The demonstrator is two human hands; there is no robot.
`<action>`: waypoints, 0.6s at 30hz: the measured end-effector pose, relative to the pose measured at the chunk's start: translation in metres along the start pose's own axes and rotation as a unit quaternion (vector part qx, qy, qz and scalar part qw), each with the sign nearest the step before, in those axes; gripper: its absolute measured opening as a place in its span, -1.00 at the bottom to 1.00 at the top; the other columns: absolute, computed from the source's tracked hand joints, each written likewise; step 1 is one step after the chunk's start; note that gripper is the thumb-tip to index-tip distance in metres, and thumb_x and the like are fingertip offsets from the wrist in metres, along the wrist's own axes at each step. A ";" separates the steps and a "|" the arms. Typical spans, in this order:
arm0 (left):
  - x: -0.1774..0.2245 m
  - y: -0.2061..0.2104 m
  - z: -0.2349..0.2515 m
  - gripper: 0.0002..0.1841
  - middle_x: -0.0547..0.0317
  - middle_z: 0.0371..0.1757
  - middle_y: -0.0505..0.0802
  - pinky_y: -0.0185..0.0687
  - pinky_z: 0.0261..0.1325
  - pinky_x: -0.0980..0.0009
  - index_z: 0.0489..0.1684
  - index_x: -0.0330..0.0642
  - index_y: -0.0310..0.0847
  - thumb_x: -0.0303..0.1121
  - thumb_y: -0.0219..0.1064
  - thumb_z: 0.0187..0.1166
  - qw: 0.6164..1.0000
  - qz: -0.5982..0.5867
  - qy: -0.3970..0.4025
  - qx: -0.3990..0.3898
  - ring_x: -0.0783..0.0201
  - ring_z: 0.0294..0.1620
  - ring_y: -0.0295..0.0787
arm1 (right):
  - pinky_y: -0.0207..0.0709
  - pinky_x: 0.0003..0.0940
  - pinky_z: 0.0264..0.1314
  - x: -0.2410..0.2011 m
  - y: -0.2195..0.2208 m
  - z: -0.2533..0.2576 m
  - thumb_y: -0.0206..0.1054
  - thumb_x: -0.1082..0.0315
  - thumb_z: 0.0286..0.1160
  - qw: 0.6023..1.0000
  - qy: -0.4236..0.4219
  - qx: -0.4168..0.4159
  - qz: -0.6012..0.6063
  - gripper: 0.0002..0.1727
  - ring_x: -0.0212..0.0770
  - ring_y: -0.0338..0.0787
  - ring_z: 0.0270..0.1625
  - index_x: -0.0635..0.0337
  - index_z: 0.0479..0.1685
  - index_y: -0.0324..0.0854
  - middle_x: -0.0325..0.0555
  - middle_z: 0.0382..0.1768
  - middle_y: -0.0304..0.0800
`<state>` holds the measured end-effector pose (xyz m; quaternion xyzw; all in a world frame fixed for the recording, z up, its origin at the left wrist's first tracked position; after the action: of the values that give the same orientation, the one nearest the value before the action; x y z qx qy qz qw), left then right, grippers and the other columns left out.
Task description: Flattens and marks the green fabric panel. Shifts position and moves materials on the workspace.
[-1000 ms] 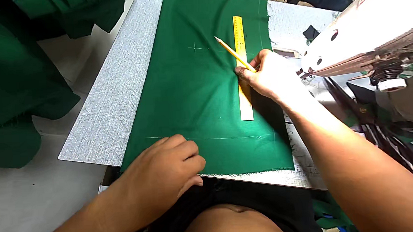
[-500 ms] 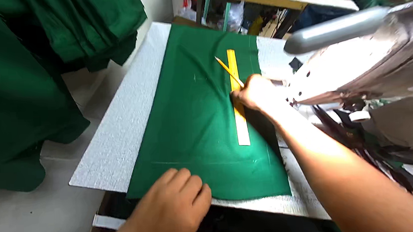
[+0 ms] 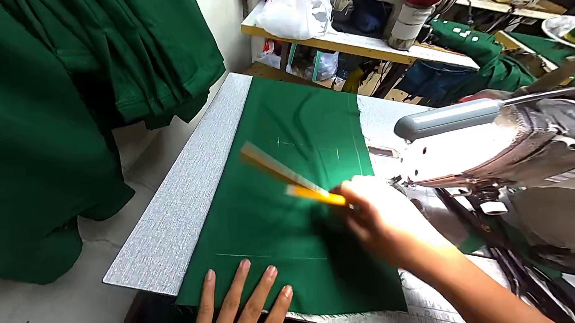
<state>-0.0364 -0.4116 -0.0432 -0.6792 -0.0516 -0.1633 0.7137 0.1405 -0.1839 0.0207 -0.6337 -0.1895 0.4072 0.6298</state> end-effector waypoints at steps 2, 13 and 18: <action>-0.003 0.000 -0.001 -0.14 -0.07 0.74 0.47 -0.14 0.53 -0.69 0.74 0.08 0.38 0.47 -0.02 0.57 1.000 0.003 -0.006 0.007 -0.45 0.77 0.17 | 0.60 -0.23 -0.29 -0.015 0.007 -0.021 0.24 0.23 0.44 0.996 -0.083 -0.014 0.011 -0.81 -0.19 0.74 -0.25 -0.12 -0.16 0.78 -0.29 -0.39 0.70; -0.008 0.002 -0.001 -0.15 -0.16 0.75 0.44 -0.14 0.57 -0.63 0.71 0.08 0.40 0.46 0.01 0.56 0.999 0.020 0.010 0.031 -0.42 0.78 0.15 | 0.66 0.01 -0.20 0.023 0.026 0.040 0.27 0.25 0.59 0.995 0.047 -0.027 -0.082 -0.80 0.06 0.80 -0.06 -0.01 -0.03 0.82 -0.04 -0.23 0.77; -0.017 -0.009 0.008 -0.18 -0.08 0.70 0.53 0.05 0.59 -0.53 0.65 0.08 0.47 0.45 -0.13 0.62 0.999 0.032 0.012 0.034 -0.30 0.75 0.29 | 0.66 0.10 -0.12 0.029 0.029 0.056 0.23 0.30 0.65 0.989 0.097 -0.013 -0.107 -0.75 0.20 0.79 0.05 0.12 0.05 0.80 0.14 -0.11 0.77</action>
<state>-0.0539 -0.4012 -0.0393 -0.6537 -0.0270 -0.1468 0.7419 0.1080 -0.1301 -0.0085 -0.6545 -0.1997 0.2714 0.6768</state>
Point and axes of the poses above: each hand's wrist, its own z-axis towards the middle knuckle, its own y-axis out of the palm, x = y × z, the point moved 2 cm from there along z, towards the middle knuckle
